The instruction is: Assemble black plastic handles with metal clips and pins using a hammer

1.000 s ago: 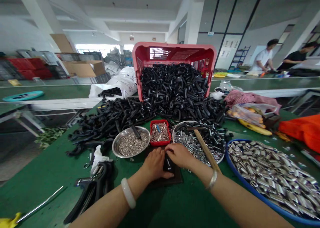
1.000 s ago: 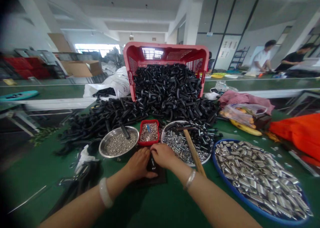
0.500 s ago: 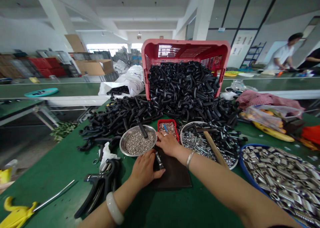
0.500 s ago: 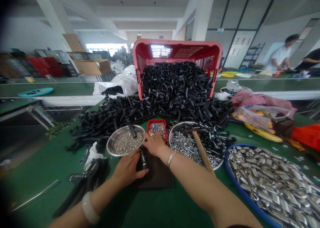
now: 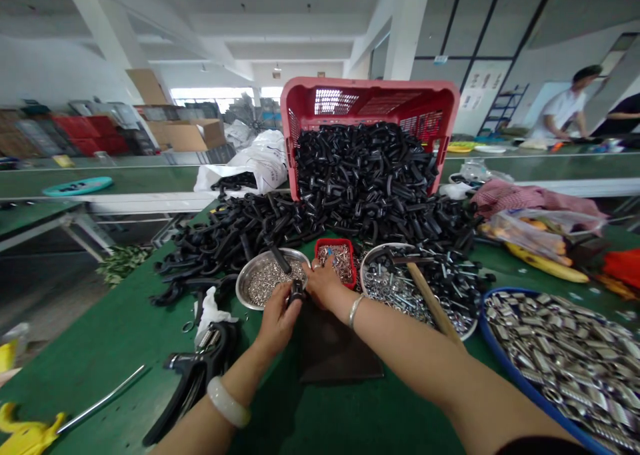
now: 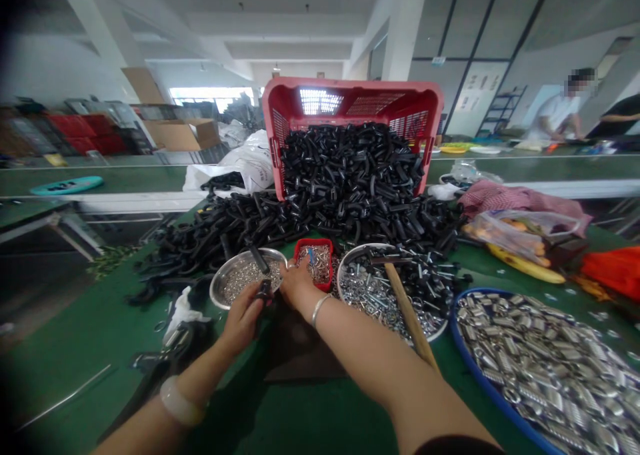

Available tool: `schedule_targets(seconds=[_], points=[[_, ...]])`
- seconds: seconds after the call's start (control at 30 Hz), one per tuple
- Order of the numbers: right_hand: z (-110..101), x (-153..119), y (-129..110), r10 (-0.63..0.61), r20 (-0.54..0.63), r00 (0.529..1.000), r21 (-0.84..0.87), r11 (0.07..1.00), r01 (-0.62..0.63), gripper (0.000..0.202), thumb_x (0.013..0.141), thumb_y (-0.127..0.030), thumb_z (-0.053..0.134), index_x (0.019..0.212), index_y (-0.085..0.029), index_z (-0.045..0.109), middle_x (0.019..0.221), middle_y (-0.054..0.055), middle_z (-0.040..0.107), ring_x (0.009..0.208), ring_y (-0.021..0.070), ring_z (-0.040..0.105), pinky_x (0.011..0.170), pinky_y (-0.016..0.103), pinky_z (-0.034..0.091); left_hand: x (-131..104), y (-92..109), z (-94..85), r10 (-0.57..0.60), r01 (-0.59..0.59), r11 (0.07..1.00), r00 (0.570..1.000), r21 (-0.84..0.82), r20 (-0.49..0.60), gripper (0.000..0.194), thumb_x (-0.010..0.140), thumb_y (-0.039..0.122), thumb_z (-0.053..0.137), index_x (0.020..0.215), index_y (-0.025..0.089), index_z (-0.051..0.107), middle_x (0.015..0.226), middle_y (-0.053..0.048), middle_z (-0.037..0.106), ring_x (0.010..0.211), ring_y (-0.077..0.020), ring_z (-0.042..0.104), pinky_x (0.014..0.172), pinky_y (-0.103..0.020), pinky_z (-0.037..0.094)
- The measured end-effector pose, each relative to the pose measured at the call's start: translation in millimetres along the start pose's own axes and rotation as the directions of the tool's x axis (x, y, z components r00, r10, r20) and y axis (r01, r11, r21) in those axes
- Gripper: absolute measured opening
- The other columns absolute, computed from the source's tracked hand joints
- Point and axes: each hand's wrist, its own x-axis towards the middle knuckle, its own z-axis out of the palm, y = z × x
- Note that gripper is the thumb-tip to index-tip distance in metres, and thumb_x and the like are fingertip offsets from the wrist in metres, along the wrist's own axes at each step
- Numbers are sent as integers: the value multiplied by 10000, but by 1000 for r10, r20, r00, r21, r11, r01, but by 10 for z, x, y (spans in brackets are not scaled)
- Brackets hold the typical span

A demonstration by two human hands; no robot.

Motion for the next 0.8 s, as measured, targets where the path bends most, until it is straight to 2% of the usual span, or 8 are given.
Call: schedule_targets(seconds=[0.1, 0.2, 0.27, 0.43, 0.53, 0.63, 0.73, 0.8], points=[[49, 6, -11, 11, -48, 999, 11, 1000, -10, 269, 790, -198, 464, 999, -165, 630, 1287, 142, 433, 1091, 350, 406, 865, 648, 251, 15, -34, 11, -290, 239, 880, 955, -410, -65, 420, 736, 534, 434, 868, 166, 587, 862, -78, 596, 833, -223, 558, 749, -355, 467], [77, -31, 20, -8, -99, 995, 20, 1000, 10, 272, 820, -175, 410, 963, -194, 641, 1253, 105, 470, 1067, 307, 431, 884, 606, 265, 11, 41, 27, -478, 346, 711, 876, -612, -59, 473, 719, 587, 432, 903, 175, 575, 848, -67, 606, 819, -209, 564, 681, -305, 484], [94, -62, 55, -51, -130, 990, 20, 998, 54, 245, 817, -183, 430, 910, -204, 655, 1233, 89, 489, 1087, 301, 417, 906, 609, 229, -20, 137, 28, -509, 370, 670, 860, -644, -36, 495, 712, 605, 432, 899, 171, 578, 830, -61, 605, 778, -191, 561, 641, -275, 479], [170, -180, 167, -231, -266, 936, 75, 963, 259, 195, 799, -156, 476, 864, -214, 651, 1248, 69, 489, 1152, 278, 378, 953, 611, 132, -197, 317, 22, -452, 425, 660, 884, -619, 124, 523, 725, 617, 408, 851, 139, 580, 724, -41, 571, 645, -141, 522, 605, -245, 449], [190, -295, 201, -94, -390, 916, 315, 921, 229, 190, 814, -179, 480, 921, -244, 622, 1218, 51, 524, 1171, 236, 383, 987, 572, 128, -292, 331, 49, -474, 503, 629, 853, -593, 220, 531, 738, 610, 392, 891, 126, 548, 813, -56, 570, 656, -135, 522, 613, -262, 448], [131, -459, 173, 216, -434, 875, 715, 673, 189, 161, 846, -237, 454, 965, -215, 561, 1103, 69, 589, 1101, 178, 471, 976, 455, 293, -334, 336, 111, -548, 670, 536, 739, -513, 392, 543, 754, 619, 334, 900, 127, 512, 808, -46, 544, 594, -113, 505, 551, -252, 430], [3, -718, 112, 389, -228, 893, 966, 205, 157, 172, 880, -310, 379, 980, -196, 459, 889, 45, 618, 841, 133, 599, 722, 301, 504, -353, 368, 188, -468, 745, 466, 665, -477, 582, 571, 769, 628, 232, 876, 133, 496, 688, 5, 462, 458, -63, 387, 434, -201, 334], [-100, -938, 79, 383, -82, 920, 996, 8, 86, 185, 873, -359, 380, 963, -205, 428, 745, -12, 574, 618, 103, 592, 467, 201, 491, -367, 396, 242, -358, 745, 436, 658, -504, 663, 600, 765, 637, 178, 866, 135, 489, 662, 20, 419, 423, -49, 328, 407, -191, 290]])
